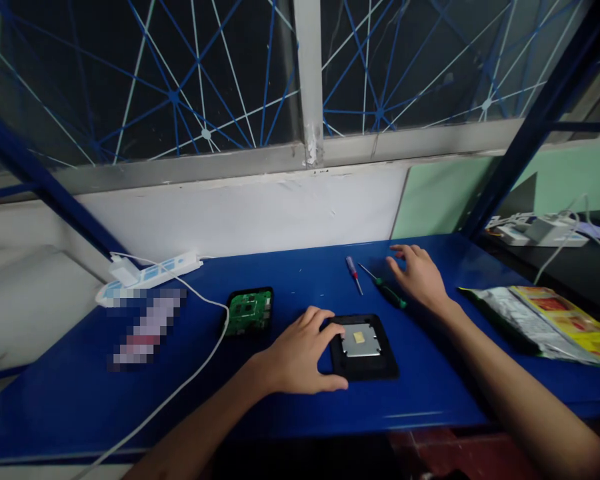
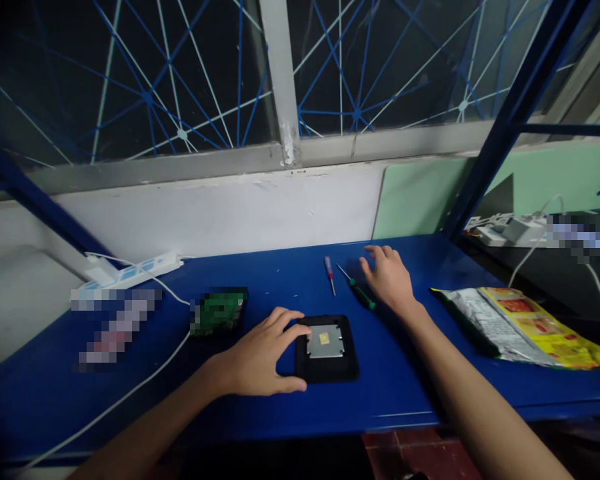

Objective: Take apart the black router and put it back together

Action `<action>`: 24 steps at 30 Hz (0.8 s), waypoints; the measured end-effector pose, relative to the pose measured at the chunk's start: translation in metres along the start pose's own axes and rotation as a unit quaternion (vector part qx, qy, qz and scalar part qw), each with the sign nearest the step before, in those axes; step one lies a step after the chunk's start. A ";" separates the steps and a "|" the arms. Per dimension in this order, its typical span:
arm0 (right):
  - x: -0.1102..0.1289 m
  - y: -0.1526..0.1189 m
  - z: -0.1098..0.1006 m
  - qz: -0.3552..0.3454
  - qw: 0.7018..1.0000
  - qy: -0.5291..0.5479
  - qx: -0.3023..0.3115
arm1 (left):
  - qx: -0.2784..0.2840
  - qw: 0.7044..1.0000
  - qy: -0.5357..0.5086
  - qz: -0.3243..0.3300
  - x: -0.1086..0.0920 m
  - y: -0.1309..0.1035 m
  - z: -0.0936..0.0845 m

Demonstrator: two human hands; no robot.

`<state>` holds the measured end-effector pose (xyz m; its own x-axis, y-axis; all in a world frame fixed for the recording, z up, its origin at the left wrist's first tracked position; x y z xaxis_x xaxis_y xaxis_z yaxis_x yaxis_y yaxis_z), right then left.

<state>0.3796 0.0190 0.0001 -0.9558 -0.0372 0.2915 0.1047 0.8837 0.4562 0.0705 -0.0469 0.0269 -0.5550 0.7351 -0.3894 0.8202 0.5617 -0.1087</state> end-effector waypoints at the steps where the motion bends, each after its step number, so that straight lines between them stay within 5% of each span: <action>1: 0.000 0.000 0.000 0.004 1.000 0.005 -0.003 | 0.000 1.000 0.001 0.002 -0.004 0.006 0.002; 12: 0.001 0.000 -0.001 0.018 0.999 0.029 -0.006 | 0.002 0.999 0.035 -0.003 -0.018 0.040 0.004; 20: -0.001 0.001 0.000 0.011 0.999 0.042 -0.013 | -0.031 0.987 0.040 -0.152 0.066 -0.028 -0.054; 24: 0.000 0.001 0.000 0.005 0.999 0.040 -0.012 | 0.038 0.975 0.040 -0.215 0.107 -0.063 -0.066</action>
<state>0.3797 0.0200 0.0008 -0.9294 -0.0665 0.3631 0.1221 0.8729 0.4723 -0.0499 0.0215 0.0522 -0.8563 0.4667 -0.2212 0.5156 0.7967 -0.3153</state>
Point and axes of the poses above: each hand's wrist, its own y-axis towards the middle knuckle, its own z-axis out of the palm, x = y × z, the point moved 1 cm from there along y, towards the middle knuckle, and after that the axes turned 6 degrees about x, right-handed, at the moved point
